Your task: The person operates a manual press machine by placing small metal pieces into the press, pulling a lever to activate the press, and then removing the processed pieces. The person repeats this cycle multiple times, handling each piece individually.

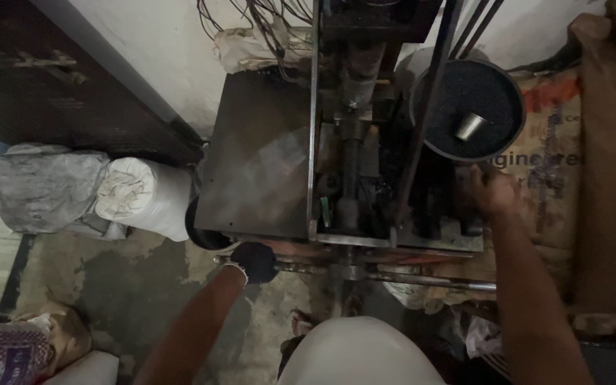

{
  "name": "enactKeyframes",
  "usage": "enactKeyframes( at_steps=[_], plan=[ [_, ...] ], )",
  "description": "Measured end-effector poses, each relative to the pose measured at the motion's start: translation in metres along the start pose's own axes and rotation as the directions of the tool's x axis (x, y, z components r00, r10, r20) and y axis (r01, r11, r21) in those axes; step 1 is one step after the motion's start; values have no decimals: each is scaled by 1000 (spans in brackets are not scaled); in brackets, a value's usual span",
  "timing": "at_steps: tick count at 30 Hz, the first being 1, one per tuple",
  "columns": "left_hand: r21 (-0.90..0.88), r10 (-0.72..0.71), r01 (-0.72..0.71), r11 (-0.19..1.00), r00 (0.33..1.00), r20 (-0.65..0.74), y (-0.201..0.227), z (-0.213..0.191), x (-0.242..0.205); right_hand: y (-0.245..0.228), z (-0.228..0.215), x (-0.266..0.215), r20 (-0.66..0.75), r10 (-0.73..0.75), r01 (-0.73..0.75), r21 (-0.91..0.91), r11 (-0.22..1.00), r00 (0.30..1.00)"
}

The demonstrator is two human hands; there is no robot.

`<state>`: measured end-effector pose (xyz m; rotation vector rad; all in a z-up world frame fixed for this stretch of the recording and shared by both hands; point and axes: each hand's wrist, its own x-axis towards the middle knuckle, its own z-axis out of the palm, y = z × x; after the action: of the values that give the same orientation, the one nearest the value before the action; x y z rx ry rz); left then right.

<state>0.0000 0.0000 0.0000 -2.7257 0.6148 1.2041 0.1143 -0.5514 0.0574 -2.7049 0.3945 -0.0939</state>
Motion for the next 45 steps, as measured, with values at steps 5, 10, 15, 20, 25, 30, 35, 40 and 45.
enactKeyframes(
  at_steps=[5,10,15,20,25,30,35,40,45],
  plan=[
    [-14,-1,0,1000,997,-76,4,-3,-7,0,0,0,-18,-45,46,37,998,999],
    [-37,8,-14,999,989,-145,4,-3,-10,-16,-17,-10,5,17,-17,62,998,1000],
    [-75,1,-13,997,986,-164,4,-1,-11,-40,-34,-13,104,142,-147,43,988,984],
    [-73,4,-15,997,988,-152,2,-1,-10,-45,-39,-17,105,160,-166,48,985,981],
    [-132,174,-320,938,765,-620,-2,8,-12,-33,-33,-14,65,85,-87,22,996,994],
    [-77,29,-48,996,974,-226,3,10,-5,-8,-9,-1,66,96,-98,22,995,993],
    [-9,138,-148,989,943,-302,-2,5,-14,32,22,9,-90,-45,49,46,998,995],
    [-1,162,-170,985,940,-301,-2,5,-15,62,47,22,-171,-72,90,104,991,983],
    [-27,152,-167,986,943,-296,-1,2,-13,47,34,16,-150,-48,69,139,988,988]
  ],
)
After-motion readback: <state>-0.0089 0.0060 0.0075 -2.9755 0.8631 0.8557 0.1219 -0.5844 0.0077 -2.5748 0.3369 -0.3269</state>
